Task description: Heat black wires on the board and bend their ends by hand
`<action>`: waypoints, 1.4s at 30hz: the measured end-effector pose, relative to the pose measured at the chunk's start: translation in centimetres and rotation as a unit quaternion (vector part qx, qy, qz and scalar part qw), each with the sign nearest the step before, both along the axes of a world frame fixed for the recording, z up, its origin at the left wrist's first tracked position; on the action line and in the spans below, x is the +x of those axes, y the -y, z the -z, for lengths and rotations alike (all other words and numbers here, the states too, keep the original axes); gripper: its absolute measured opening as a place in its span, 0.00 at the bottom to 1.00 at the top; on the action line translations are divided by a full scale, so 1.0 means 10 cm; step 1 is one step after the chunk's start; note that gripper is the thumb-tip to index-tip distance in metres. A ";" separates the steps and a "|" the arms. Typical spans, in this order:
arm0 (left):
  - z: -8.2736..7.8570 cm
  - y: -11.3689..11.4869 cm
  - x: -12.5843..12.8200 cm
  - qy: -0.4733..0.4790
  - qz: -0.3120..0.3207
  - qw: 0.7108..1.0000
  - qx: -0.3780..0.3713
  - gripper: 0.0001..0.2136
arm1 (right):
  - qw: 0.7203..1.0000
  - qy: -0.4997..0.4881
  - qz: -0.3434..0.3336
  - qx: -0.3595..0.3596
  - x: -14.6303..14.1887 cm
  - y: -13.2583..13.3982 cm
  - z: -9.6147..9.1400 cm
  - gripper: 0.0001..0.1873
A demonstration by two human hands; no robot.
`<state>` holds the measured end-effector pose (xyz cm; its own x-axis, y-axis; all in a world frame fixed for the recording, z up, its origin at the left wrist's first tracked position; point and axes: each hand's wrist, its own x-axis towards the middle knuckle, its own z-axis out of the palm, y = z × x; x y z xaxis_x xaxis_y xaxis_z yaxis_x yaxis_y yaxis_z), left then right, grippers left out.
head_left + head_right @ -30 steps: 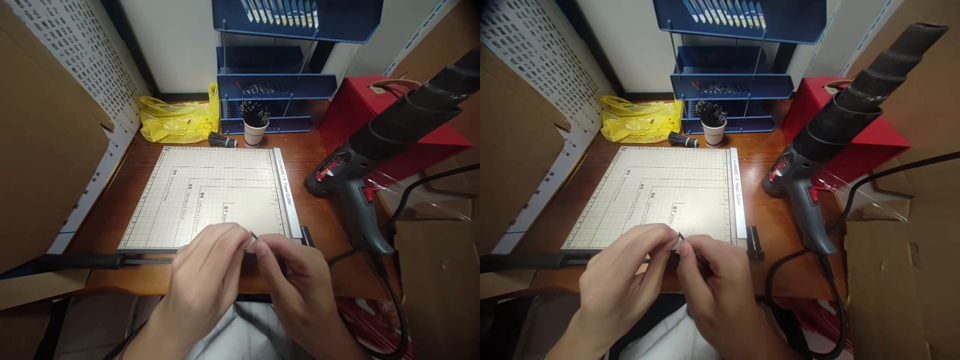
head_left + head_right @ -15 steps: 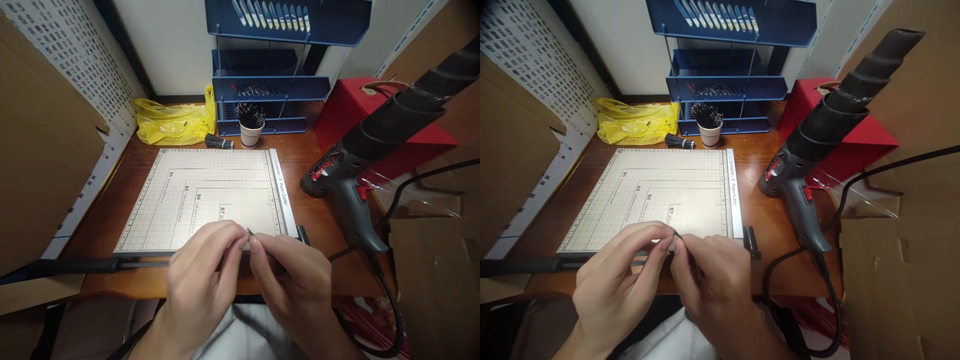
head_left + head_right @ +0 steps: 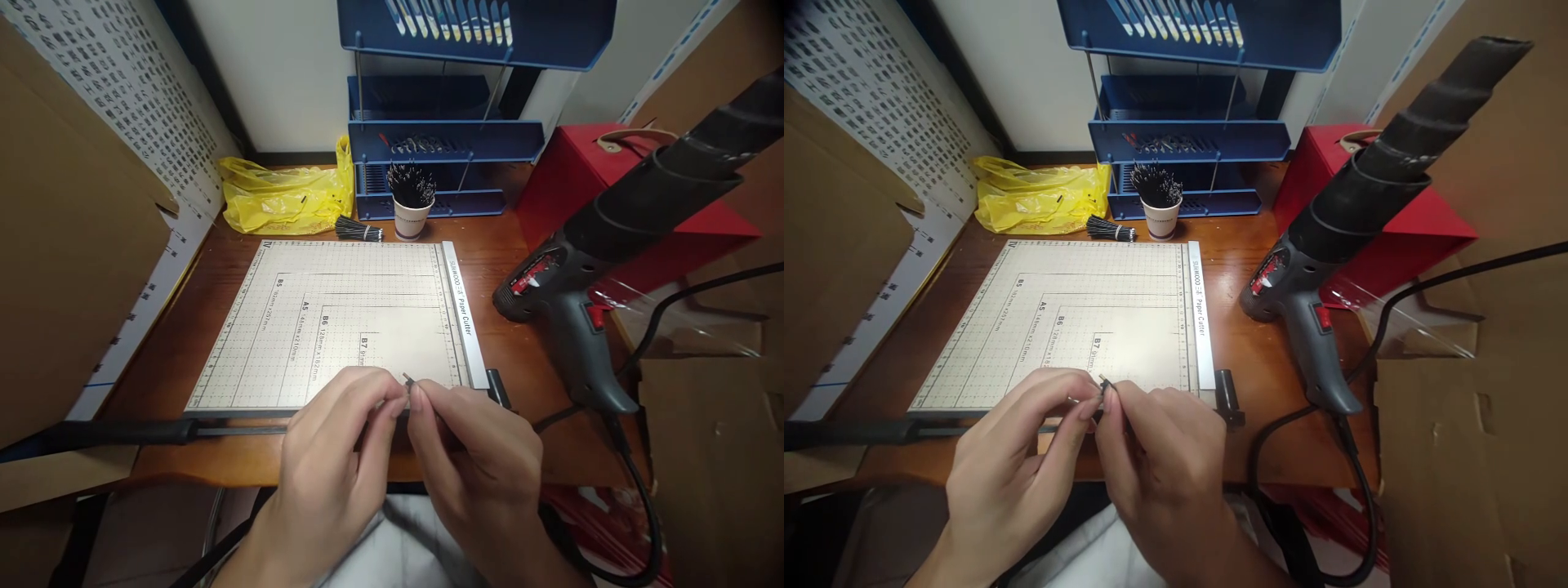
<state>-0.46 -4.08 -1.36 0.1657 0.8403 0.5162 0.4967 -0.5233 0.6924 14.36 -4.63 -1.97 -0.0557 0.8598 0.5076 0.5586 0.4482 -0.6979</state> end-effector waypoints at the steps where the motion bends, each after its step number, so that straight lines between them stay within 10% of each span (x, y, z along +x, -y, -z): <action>1: 0.01 0.00 -0.01 0.000 0.005 1.000 -0.004 0.10 | 1.000 -0.005 0.000 0.005 0.00 0.00 0.00 0.12; 12: 0.07 0.06 0.08 0.121 -0.068 0.987 -0.079 0.10 | 0.998 0.006 -0.019 0.066 0.04 -0.06 -0.02 0.07; 30: -0.01 -0.01 -0.02 0.048 -0.060 0.997 -0.030 0.07 | 0.997 0.021 -0.048 0.049 0.05 -0.06 -0.04 0.09; 37: 0.04 -0.03 -0.09 -0.070 -0.056 0.981 0.172 0.16 | 0.998 0.010 -0.049 0.047 0.05 -0.06 -0.02 0.11; 42: 0.03 -0.01 -0.07 0.024 -0.049 0.997 0.054 0.12 | 0.997 0.017 -0.053 0.045 0.05 -0.07 -0.03 0.10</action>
<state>-1.16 -3.94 -1.67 0.0574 0.7903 0.6100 0.5164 -0.5464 0.6594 14.87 -3.95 -1.70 -0.1617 0.7996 0.5783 0.5278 0.5652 -0.6340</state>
